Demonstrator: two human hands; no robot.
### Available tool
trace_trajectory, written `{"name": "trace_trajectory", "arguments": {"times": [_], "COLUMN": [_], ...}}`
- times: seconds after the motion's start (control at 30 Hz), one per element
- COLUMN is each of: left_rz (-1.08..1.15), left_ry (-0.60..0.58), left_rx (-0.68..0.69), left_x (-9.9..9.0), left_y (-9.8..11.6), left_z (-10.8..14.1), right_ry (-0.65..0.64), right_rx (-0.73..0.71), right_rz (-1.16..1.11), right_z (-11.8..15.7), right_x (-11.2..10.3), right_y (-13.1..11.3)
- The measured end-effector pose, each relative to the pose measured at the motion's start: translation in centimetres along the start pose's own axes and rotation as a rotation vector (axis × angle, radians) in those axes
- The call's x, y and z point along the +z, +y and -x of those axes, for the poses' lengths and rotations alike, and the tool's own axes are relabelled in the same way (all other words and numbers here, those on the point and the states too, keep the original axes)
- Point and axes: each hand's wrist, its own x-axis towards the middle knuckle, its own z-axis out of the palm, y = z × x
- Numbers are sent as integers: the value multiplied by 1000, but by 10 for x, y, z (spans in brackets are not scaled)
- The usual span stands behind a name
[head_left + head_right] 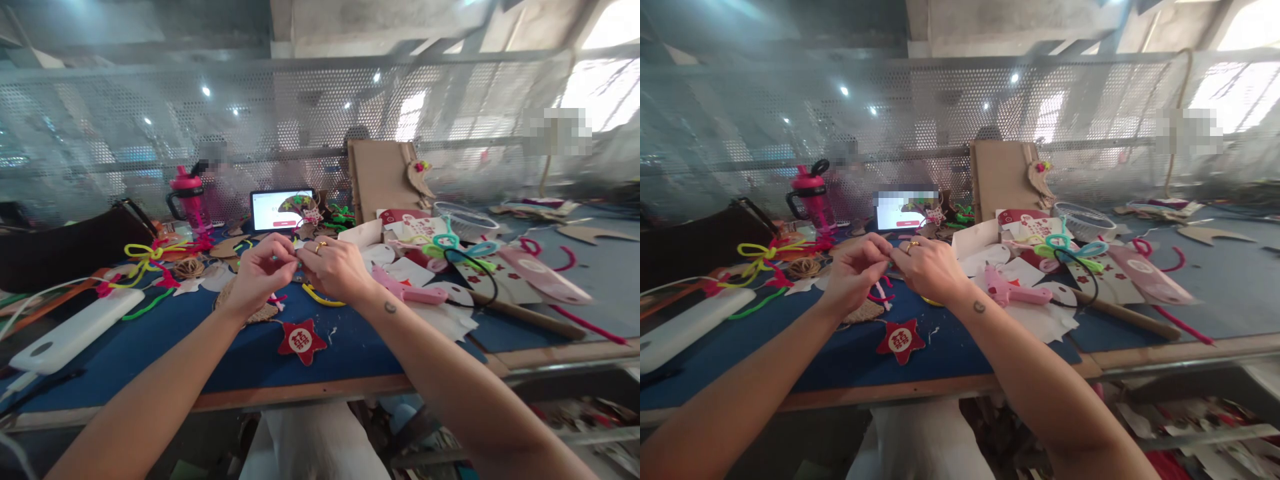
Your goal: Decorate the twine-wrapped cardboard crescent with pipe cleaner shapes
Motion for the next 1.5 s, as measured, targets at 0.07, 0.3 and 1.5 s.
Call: {"name": "trace_trajectory", "arguments": {"times": [0.07,0.3,1.5], "left_rz": [-120,-133,-328], "left_ry": [39,50,121], "left_rx": [54,-39,-78], "left_x": [-1,-4,0], "left_y": [2,-3,1], "left_z": [0,-4,1], "right_ry": [-1,-61,85], "right_rx": [4,20,495], "right_rz": [0,35,-1039], "right_z": [0,-1,-5], "right_x": [1,4,19], "right_y": [1,2,-6]}}
